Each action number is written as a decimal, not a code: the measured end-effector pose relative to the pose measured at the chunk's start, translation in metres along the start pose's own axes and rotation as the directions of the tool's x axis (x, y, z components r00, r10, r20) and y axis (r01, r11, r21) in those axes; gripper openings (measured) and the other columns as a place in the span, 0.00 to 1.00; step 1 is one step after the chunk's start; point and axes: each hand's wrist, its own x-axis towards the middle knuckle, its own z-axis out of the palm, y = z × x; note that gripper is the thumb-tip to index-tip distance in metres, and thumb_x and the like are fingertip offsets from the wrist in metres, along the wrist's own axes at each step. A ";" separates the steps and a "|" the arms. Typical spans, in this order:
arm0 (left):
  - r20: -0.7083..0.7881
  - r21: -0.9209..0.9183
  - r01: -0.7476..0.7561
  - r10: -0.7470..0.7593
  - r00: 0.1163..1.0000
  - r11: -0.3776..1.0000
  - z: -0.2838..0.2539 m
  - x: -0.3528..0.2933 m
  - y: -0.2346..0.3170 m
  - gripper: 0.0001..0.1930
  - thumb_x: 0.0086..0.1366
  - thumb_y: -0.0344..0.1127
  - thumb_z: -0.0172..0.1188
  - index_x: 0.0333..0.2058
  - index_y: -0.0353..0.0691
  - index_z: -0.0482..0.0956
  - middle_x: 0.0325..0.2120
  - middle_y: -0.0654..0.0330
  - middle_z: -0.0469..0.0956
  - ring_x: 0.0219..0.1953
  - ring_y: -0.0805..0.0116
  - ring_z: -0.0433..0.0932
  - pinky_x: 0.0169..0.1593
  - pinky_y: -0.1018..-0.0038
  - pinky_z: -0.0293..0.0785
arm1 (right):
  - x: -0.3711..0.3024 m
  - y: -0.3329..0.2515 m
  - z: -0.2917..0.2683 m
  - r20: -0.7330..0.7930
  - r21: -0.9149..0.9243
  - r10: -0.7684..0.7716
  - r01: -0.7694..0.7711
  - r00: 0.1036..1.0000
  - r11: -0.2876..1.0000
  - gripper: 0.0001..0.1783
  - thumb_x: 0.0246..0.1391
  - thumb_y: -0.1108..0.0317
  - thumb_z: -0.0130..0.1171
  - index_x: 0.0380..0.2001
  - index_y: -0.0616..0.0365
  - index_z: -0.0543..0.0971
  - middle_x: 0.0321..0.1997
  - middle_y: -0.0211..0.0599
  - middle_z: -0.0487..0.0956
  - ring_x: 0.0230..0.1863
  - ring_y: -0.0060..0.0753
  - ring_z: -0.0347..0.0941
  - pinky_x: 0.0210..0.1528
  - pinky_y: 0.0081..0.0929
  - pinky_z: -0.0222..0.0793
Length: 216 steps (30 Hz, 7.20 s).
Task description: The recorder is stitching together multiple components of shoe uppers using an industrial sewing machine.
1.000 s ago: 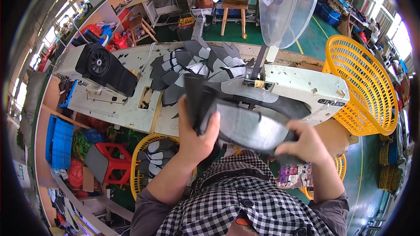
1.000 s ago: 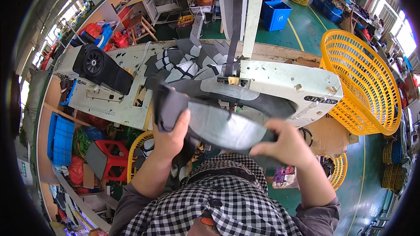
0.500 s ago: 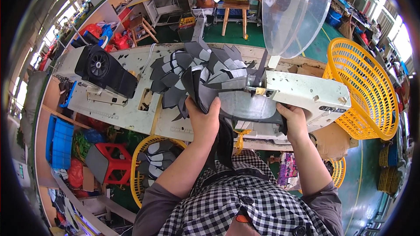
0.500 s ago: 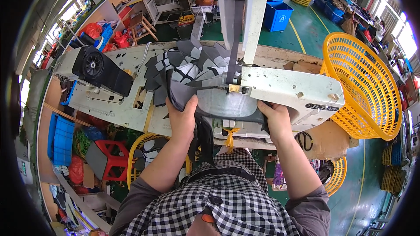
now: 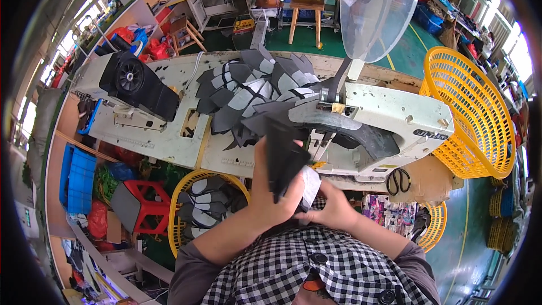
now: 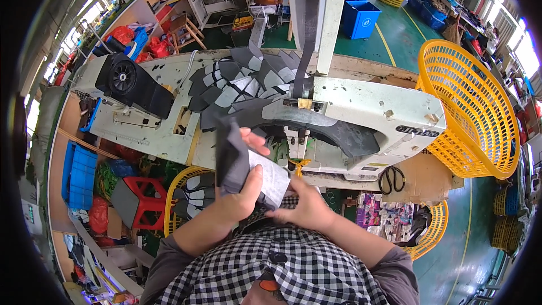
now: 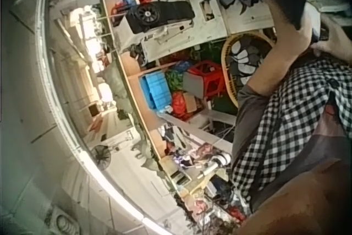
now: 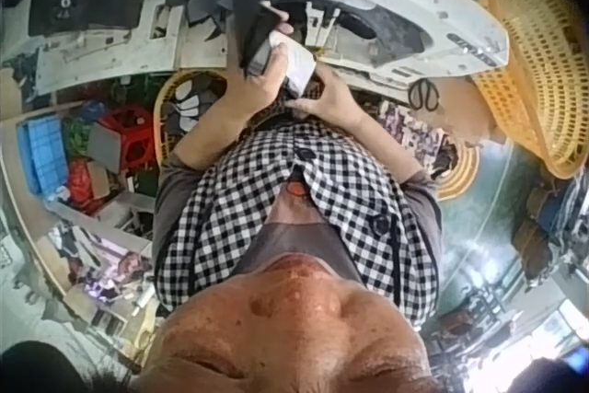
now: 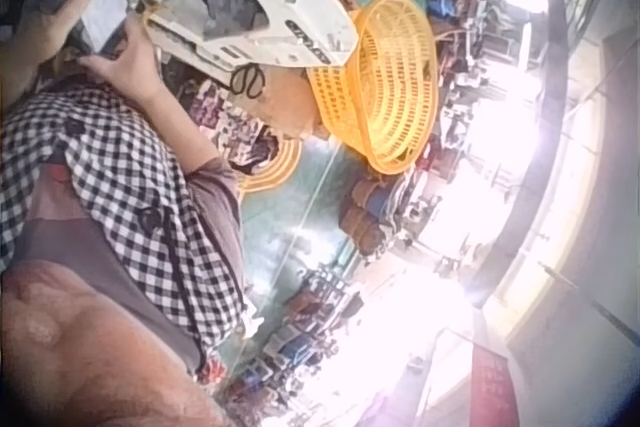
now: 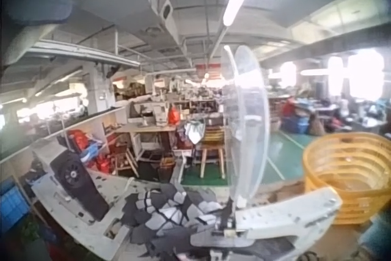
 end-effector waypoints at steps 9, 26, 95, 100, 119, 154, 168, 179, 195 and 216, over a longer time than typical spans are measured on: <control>0.065 0.205 0.011 -0.025 0.998 0.979 -0.022 0.022 0.017 0.35 0.46 0.26 0.61 0.53 0.34 0.56 0.40 0.54 0.69 0.41 0.60 0.71 0.44 0.68 0.67 | -0.013 -0.054 -0.058 -0.228 -0.524 -0.030 -0.097 0.973 0.846 0.45 0.28 0.47 0.74 0.48 0.62 0.67 0.38 0.50 0.76 0.40 0.49 0.75 0.43 0.36 0.70; -0.295 0.017 0.085 -0.076 0.952 0.996 -0.004 0.050 -0.045 0.27 0.53 0.26 0.60 0.50 0.33 0.57 0.39 0.59 0.67 0.38 0.73 0.68 0.44 0.77 0.66 | 0.015 -0.024 -0.097 -0.558 0.296 0.268 -0.114 0.786 0.948 0.09 0.56 0.72 0.54 0.39 0.63 0.74 0.34 0.30 0.76 0.33 0.17 0.69 0.39 0.15 0.65; -0.478 -0.404 0.110 -0.313 0.821 0.908 0.011 0.056 -0.074 0.22 0.59 0.31 0.58 0.51 0.32 0.65 0.44 0.58 0.69 0.44 0.73 0.68 0.49 0.78 0.64 | 0.066 0.004 -0.117 -0.508 0.505 0.254 0.045 0.823 0.862 0.28 0.39 0.73 0.68 0.46 0.60 0.71 0.41 0.33 0.75 0.47 0.32 0.69 0.53 0.30 0.62; -0.417 -0.299 0.344 -0.446 0.792 0.890 -0.002 0.045 -0.073 0.24 0.57 0.35 0.60 0.50 0.34 0.62 0.39 0.58 0.70 0.40 0.74 0.69 0.44 0.78 0.65 | 0.044 0.022 -0.106 -0.267 0.595 0.193 0.003 0.944 0.804 0.36 0.41 0.53 0.69 0.48 0.63 0.66 0.38 0.37 0.75 0.35 0.30 0.75 0.28 0.28 0.76; 0.123 -0.523 0.065 -0.001 0.992 0.850 0.007 0.027 0.017 0.19 0.60 0.25 0.42 0.51 0.32 0.56 0.48 0.46 0.66 0.51 0.56 0.70 0.55 0.63 0.65 | 0.013 -0.012 -0.010 -0.012 0.187 -0.097 0.097 0.995 0.978 0.56 0.28 0.60 0.77 0.58 0.65 0.55 0.54 0.47 0.67 0.55 0.40 0.66 0.58 0.34 0.61; -0.264 -0.361 0.130 -0.235 0.935 0.924 0.025 0.059 -0.053 0.19 0.59 0.27 0.56 0.49 0.39 0.65 0.40 0.61 0.71 0.41 0.75 0.69 0.45 0.78 0.66 | 0.055 -0.004 -0.101 -0.663 0.370 0.215 0.064 0.717 0.927 0.22 0.46 0.70 0.63 0.46 0.63 0.72 0.45 0.34 0.75 0.46 0.28 0.68 0.53 0.25 0.60; 0.462 -0.386 0.265 -0.063 0.885 0.884 0.009 0.004 0.013 0.25 0.59 0.32 0.47 0.55 0.33 0.57 0.39 0.57 0.69 0.41 0.73 0.69 0.47 0.74 0.64 | -0.002 0.014 -0.009 0.192 0.160 -0.081 0.050 0.978 0.986 0.53 0.33 0.58 0.75 0.60 0.65 0.56 0.59 0.46 0.65 0.61 0.36 0.59 0.61 0.34 0.55; -0.010 -0.427 0.414 -0.462 0.887 0.804 -0.003 0.040 -0.015 0.19 0.62 0.37 0.58 0.46 0.30 0.68 0.36 0.51 0.76 0.28 0.62 0.79 0.28 0.76 0.78 | 0.007 -0.034 -0.115 -0.370 0.323 0.222 -0.099 0.902 0.941 0.12 0.48 0.72 0.63 0.37 0.62 0.75 0.33 0.27 0.77 0.34 0.17 0.70 0.40 0.17 0.67; -0.040 -0.581 0.437 -0.560 0.828 0.687 0.017 0.048 -0.042 0.20 0.62 0.39 0.58 0.46 0.30 0.67 0.36 0.52 0.75 0.25 0.63 0.79 0.23 0.76 0.78 | 0.043 0.007 -0.112 -0.519 0.473 0.314 -0.039 0.795 0.880 0.17 0.53 0.70 0.57 0.47 0.64 0.73 0.43 0.33 0.76 0.44 0.23 0.69 0.51 0.20 0.61; -0.218 0.656 0.731 -0.880 0.422 0.188 -0.110 -0.273 -0.255 0.19 0.61 0.49 0.53 0.32 0.35 0.75 0.25 0.50 0.78 0.27 0.57 0.79 0.34 0.64 0.74 | -0.073 0.229 -0.048 0.348 0.093 0.581 -0.644 0.736 0.760 0.20 0.54 0.75 0.49 0.51 0.63 0.67 0.53 0.35 0.71 0.51 0.25 0.68 0.53 0.19 0.60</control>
